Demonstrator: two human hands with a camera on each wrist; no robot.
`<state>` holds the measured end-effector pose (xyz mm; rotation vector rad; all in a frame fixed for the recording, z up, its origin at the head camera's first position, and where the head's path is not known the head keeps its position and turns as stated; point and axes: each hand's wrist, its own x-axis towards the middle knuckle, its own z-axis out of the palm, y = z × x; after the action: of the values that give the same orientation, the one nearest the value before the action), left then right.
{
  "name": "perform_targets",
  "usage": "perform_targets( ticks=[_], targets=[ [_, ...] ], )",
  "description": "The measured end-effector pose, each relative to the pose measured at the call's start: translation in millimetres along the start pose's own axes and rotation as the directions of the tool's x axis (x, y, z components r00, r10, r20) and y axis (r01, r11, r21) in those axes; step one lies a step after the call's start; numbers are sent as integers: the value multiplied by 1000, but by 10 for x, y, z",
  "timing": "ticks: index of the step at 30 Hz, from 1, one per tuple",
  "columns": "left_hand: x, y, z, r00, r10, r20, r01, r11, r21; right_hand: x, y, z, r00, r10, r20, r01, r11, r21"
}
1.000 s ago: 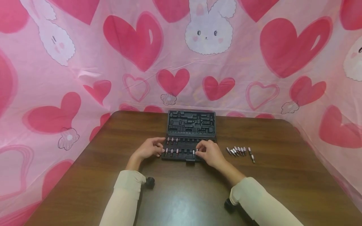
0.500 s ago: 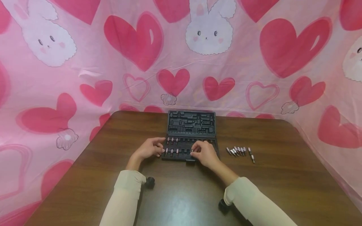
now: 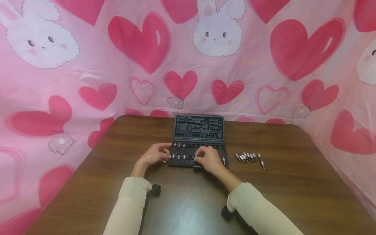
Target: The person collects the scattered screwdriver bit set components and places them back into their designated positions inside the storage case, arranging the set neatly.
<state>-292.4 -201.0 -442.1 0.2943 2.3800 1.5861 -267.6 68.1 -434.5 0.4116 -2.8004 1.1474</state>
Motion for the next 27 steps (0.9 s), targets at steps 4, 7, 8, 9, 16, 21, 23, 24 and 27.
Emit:
perform_targets(
  ticks=[4,7,8,9,16,21,23,24,27],
  targets=[
    [-11,3,-4,1000,0,4,0,1000,1,25,-12,19,1000,17,4,-17,1000,3],
    [-46,69,-6,1000,1,19,-1,1000,-2,39,-5,39,999,33,6,-33,999,1],
    [-72,113,-7,1000,5,25,-5,1000,-5,43,-3,44,999,37,4,-37,999,1],
    [-73,114,-8,1000,7,26,-6,1000,-6,47,-1,50,999,43,3,-43,999,-1],
    [-17,23,-3,1000,-7,-13,7,1000,17,80,23,87,999,34,-14,-35,999,-20],
    [-14,21,-4,1000,-5,-7,5,1000,10,105,43,96,1000,12,-26,-12,1000,-16],
    [-12,21,-5,1000,-2,-4,2,1000,9,113,44,94,1000,10,-28,-10,1000,-5],
    [-12,22,-5,1000,0,-2,0,1000,10,117,44,93,1000,10,-28,-10,1000,-2],
    [-14,27,-9,1000,2,-1,-2,1000,15,123,39,89,1000,17,-22,-16,1000,8]
  ],
)
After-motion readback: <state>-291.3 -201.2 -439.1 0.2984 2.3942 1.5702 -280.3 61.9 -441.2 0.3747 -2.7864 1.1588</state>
